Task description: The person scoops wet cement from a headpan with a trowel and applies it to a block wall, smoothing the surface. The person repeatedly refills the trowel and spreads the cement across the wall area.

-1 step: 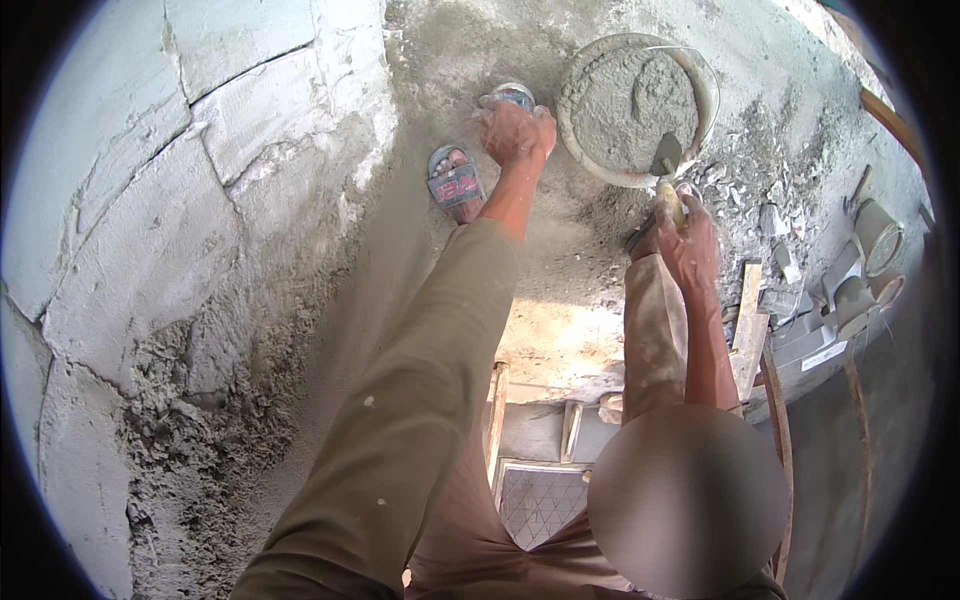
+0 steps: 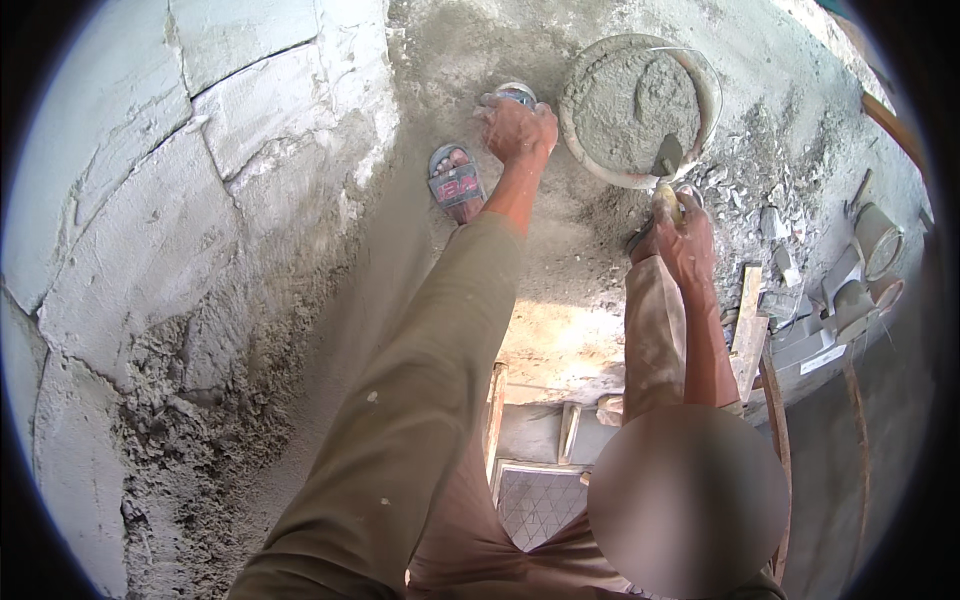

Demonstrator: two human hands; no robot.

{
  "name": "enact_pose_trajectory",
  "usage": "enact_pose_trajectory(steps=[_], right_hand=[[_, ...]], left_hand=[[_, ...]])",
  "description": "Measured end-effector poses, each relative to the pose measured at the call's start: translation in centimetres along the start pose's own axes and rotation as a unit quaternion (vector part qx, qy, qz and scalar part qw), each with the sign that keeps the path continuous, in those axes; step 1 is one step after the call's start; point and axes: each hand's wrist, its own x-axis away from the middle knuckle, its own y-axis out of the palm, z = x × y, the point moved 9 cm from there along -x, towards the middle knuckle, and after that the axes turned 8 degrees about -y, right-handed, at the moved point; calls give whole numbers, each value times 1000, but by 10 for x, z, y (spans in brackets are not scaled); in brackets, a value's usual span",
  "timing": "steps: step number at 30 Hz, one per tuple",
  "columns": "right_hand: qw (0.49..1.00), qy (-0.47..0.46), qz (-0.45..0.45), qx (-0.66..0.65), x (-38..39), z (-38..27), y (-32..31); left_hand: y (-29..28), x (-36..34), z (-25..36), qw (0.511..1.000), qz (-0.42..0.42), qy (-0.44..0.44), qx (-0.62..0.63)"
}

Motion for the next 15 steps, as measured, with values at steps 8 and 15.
enact_pose_trajectory(steps=[8, 15], right_hand=[[992, 40, -57, 102, 52, -45, -14], [992, -74, -101, 32, -10, -18, 3]], left_hand=[[-56, -18, -63, 990, -53, -13, 127], [-65, 125, -237, 989, -143, 43, -1]])
